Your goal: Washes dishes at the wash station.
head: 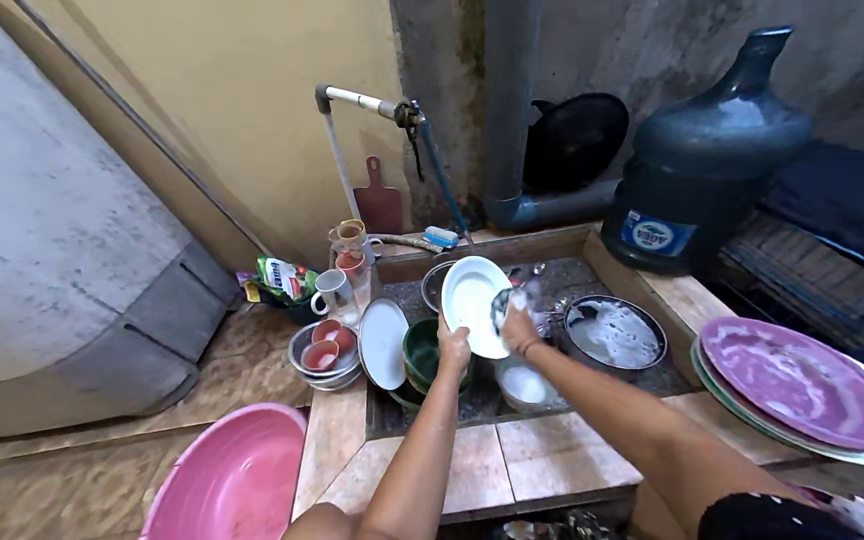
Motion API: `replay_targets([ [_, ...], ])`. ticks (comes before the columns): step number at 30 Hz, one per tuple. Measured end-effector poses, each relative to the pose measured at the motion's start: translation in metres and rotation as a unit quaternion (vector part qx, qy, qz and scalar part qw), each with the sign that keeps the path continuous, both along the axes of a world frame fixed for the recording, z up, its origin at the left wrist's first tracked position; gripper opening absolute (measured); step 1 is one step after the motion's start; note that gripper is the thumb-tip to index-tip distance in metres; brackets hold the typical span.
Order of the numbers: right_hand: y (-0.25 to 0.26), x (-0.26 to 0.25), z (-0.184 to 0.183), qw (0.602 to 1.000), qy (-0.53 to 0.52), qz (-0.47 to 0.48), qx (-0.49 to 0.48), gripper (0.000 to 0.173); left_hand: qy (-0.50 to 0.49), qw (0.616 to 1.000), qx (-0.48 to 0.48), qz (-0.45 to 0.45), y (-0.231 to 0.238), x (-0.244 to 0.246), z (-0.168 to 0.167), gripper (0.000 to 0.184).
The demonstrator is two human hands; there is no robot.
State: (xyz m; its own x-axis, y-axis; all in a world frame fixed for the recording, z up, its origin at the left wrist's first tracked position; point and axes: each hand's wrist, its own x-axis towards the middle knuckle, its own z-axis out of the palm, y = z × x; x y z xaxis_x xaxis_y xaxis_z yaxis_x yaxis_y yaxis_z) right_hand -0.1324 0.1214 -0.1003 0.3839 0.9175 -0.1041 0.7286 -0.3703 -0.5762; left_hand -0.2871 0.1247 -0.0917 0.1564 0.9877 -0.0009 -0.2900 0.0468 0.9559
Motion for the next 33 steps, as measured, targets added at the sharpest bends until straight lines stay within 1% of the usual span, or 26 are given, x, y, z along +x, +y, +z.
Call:
replay_targets([
  [1,-0.009,-0.019,0.001,0.999,0.015,0.023,-0.018,0.066,0.003,1.0,-0.002,0.006,0.002,0.001,-0.005,0.074],
  [2,-0.014,-0.035,0.003,0.998,0.038,0.052,-0.008,0.062,0.017,1.0,-0.004,0.006,0.002,0.002,-0.009,0.067],
  [4,-0.01,-0.054,0.005,0.986,0.09,0.12,0.069,0.058,0.053,0.998,-0.016,-0.006,-0.005,0.007,-0.012,0.057],
  [5,-0.002,-0.053,0.004,0.979,0.091,0.148,0.11,0.057,0.061,0.998,-0.021,-0.01,-0.01,0.01,-0.013,0.055],
  [6,0.005,-0.046,0.003,0.977,0.064,0.165,0.122,0.057,0.059,0.998,-0.023,-0.007,-0.015,0.012,-0.013,0.054],
  [7,0.011,-0.037,0.0,0.98,0.022,0.165,0.112,0.056,0.053,0.998,-0.019,0.003,-0.016,0.012,-0.012,0.053],
  [9,0.01,-0.028,0.0,0.99,-0.023,0.14,-0.003,0.059,0.038,0.999,-0.008,0.037,-0.01,0.005,-0.013,0.053],
  [10,0.003,-0.032,0.004,0.987,-0.022,0.149,-0.051,0.058,0.03,0.998,-0.005,0.048,-0.004,0.0,-0.015,0.054],
  [11,-0.005,-0.041,0.008,0.982,-0.005,0.176,-0.067,0.056,0.032,0.998,-0.006,0.052,0.001,-0.004,-0.018,0.054],
  [12,-0.011,-0.05,0.01,0.977,0.019,0.206,-0.049,0.054,0.04,0.998,-0.011,0.045,0.003,-0.005,-0.019,0.053],
  [13,-0.015,-0.055,0.014,0.973,0.049,0.227,-0.004,0.053,0.047,0.998,-0.019,0.03,0.001,-0.002,-0.018,0.053],
  [14,-0.015,-0.054,0.017,0.97,0.068,0.23,0.044,0.053,0.05,0.998,-0.028,0.013,-0.005,0.003,-0.016,0.053],
  [16,-0.004,-0.038,0.017,0.98,0.018,0.187,0.059,0.054,0.039,0.999,-0.028,-0.005,-0.019,0.013,-0.01,0.051],
  [18,0.003,-0.025,0.009,0.992,-0.019,0.121,0.006,0.058,0.029,1.0,-0.009,0.008,-0.022,0.013,-0.005,0.05],
  [19,-0.001,-0.029,0.009,0.992,-0.015,0.122,-0.022,0.057,0.029,0.999,0.0,0.016,-0.018,0.009,-0.005,0.05],
  [20,-0.01,-0.037,0.01,0.988,0.004,0.149,-0.026,0.056,0.037,0.999,0.005,0.016,-0.013,0.003,-0.006,0.052],
  [21,-0.018,-0.044,0.01,0.983,0.033,0.181,0.004,0.055,0.05,0.999,0.007,0.009,-0.008,0.001,-0.007,0.052],
  [23,-0.022,-0.051,0.006,0.959,0.06,0.242,0.136,0.055,0.074,0.997,-0.012,-0.006,-0.01,0.003,-0.003,0.05],
  [24,-0.014,-0.045,0.007,0.948,0.03,0.263,0.175,0.057,0.077,0.997,-0.026,-0.019,-0.014,0.006,0.0,0.049],
  [25,0.0,-0.033,0.007,0.944,-0.026,0.267,0.192,0.058,0.076,0.996,-0.032,-0.035,-0.016,0.007,0.003,0.048],
  [27,0.027,-0.002,0.007,0.954,-0.123,0.22,0.161,0.058,0.064,0.996,-0.033,-0.05,-0.017,0.007,0.007,0.046],
  [28,0.03,0.009,0.008,0.963,-0.138,0.191,0.127,0.057,0.051,0.997,-0.031,-0.044,-0.017,0.006,0.008,0.046],
  [29,0.027,0.016,0.008,0.97,-0.139,0.179,0.088,0.055,0.035,0.999,-0.029,-0.03,-0.016,0.004,0.008,0.046],
  [31,0.006,0.015,0.002,0.972,-0.115,0.205,0.013,0.052,0.01,1.0,-0.01,0.008,-0.009,-0.002,0.004,0.046],
  [32,-0.007,0.009,-0.001,0.968,-0.089,0.235,0.004,0.053,0.007,1.0,0.003,0.025,-0.005,-0.005,0.003,0.047],
  [33,-0.02,0.001,-0.005,0.963,-0.056,0.262,0.015,0.06,0.015,0.999,0.012,0.033,0.0,-0.008,0.003,0.048],
])
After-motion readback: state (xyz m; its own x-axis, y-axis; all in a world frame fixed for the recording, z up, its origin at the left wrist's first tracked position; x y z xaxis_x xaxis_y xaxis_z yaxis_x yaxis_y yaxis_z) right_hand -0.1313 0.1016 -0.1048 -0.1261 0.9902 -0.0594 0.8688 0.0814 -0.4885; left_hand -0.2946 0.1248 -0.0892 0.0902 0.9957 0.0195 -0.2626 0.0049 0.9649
